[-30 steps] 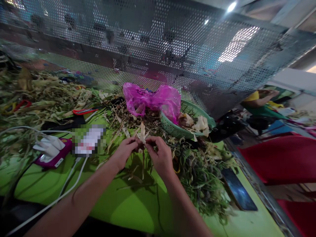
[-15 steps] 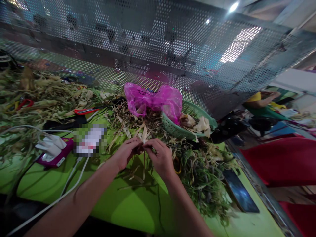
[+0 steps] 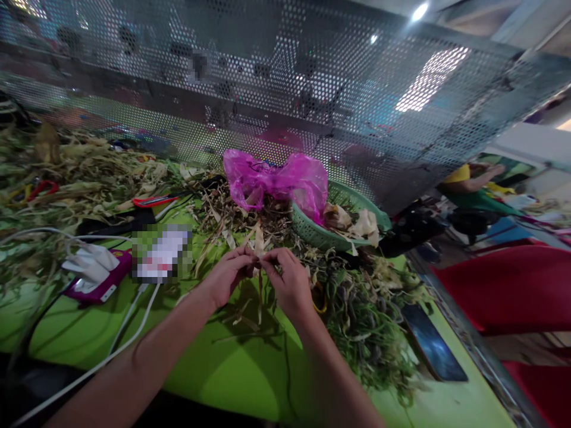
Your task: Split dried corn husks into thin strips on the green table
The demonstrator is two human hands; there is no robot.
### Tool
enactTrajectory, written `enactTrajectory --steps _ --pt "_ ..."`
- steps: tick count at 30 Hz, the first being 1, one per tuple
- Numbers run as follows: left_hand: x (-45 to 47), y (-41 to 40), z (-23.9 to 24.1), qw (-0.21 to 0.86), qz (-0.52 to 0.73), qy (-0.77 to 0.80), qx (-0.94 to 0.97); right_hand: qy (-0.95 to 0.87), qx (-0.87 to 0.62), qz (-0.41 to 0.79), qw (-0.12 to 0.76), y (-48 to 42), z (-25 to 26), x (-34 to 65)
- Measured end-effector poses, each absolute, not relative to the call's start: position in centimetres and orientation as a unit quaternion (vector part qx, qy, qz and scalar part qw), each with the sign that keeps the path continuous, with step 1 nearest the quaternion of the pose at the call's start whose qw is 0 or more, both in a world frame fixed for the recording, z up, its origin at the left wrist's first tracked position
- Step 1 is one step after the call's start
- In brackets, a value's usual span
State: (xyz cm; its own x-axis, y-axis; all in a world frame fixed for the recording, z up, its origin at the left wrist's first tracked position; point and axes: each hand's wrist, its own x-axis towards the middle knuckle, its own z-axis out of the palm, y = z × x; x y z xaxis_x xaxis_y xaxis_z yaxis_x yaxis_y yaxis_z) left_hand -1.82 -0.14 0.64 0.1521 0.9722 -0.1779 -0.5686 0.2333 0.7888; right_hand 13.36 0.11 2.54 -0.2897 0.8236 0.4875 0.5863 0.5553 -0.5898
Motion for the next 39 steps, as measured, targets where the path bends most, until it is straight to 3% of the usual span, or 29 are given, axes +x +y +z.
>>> enactTrajectory --steps 8,16,25,39 --pt "-1.9 -0.4 1.1 0.689 0.544 0.342 0.335 -0.741 -0.492 0.178 0.421 -0.2 2.4 13.2" --pt "-1.9 -0.2 1.7 0.661 0.536 0.401 0.338 -0.721 -0.440 0.246 0.475 -0.1 2.4 13.1" --pt "-2.2 -0.3 1.0 0.710 0.535 0.345 0.301 -0.785 -0.421 0.156 0.426 -0.2 3.1 13.4" --pt "-2.0 -0.3 1.5 0.688 0.527 0.374 0.329 -0.758 -0.457 0.205 0.419 0.2 2.8 13.6"
